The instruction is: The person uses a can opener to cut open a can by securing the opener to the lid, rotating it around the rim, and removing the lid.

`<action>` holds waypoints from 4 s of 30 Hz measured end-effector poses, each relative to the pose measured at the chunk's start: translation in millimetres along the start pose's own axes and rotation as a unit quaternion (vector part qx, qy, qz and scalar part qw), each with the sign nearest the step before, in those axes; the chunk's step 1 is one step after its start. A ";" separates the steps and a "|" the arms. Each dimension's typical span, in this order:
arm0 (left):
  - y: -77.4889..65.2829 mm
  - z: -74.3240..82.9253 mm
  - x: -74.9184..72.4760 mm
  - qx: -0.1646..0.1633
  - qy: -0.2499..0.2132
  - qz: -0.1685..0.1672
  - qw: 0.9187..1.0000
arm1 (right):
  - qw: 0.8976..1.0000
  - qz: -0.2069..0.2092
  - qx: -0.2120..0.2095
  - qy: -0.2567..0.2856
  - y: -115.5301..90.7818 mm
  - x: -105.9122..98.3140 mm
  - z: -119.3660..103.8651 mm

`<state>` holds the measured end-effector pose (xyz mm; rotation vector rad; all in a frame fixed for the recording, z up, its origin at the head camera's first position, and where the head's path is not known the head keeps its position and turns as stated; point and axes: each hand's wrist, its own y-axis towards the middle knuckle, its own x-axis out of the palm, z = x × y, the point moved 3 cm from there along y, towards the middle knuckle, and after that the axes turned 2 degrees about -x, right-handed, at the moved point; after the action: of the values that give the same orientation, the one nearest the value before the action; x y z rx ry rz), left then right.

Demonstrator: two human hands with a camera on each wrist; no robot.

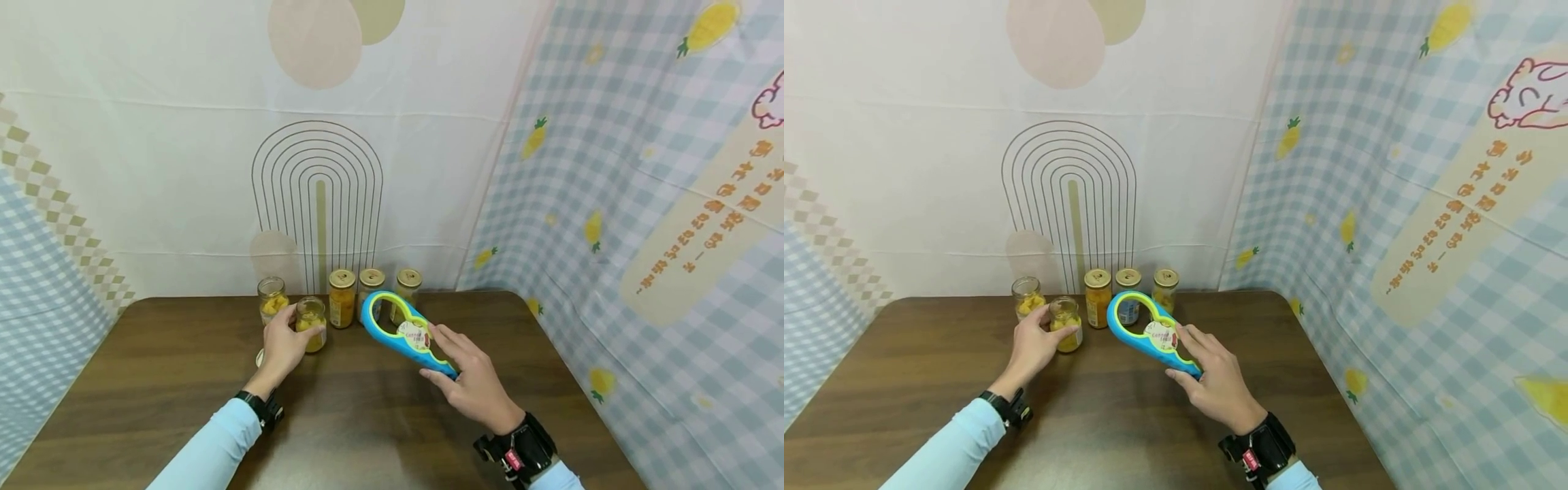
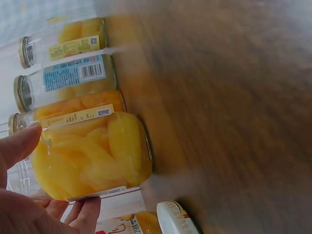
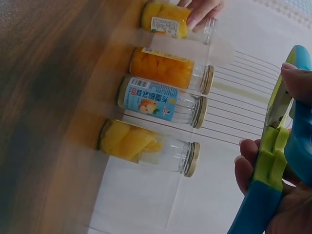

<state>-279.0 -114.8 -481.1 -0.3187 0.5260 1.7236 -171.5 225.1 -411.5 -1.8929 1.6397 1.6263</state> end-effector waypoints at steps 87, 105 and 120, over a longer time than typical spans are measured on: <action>-93.2 51.7 -8.6 0.007 -0.158 -0.201 0.967 | 0.999 -0.018 -0.039 0.034 8.6 1.0 -21.1; -87.6 75.8 25.3 -0.089 -0.382 -0.333 0.857 | 0.997 -0.016 -0.058 0.045 9.1 3.5 -27.9; -89.8 97.1 40.6 -0.121 -0.580 -0.442 0.674 | 0.992 -0.025 -0.098 0.073 18.1 9.5 -41.1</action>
<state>-193.5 -17.3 -432.8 0.3477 -0.7378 0.7162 -162.6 183.9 -393.5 -2.1754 1.5190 1.7223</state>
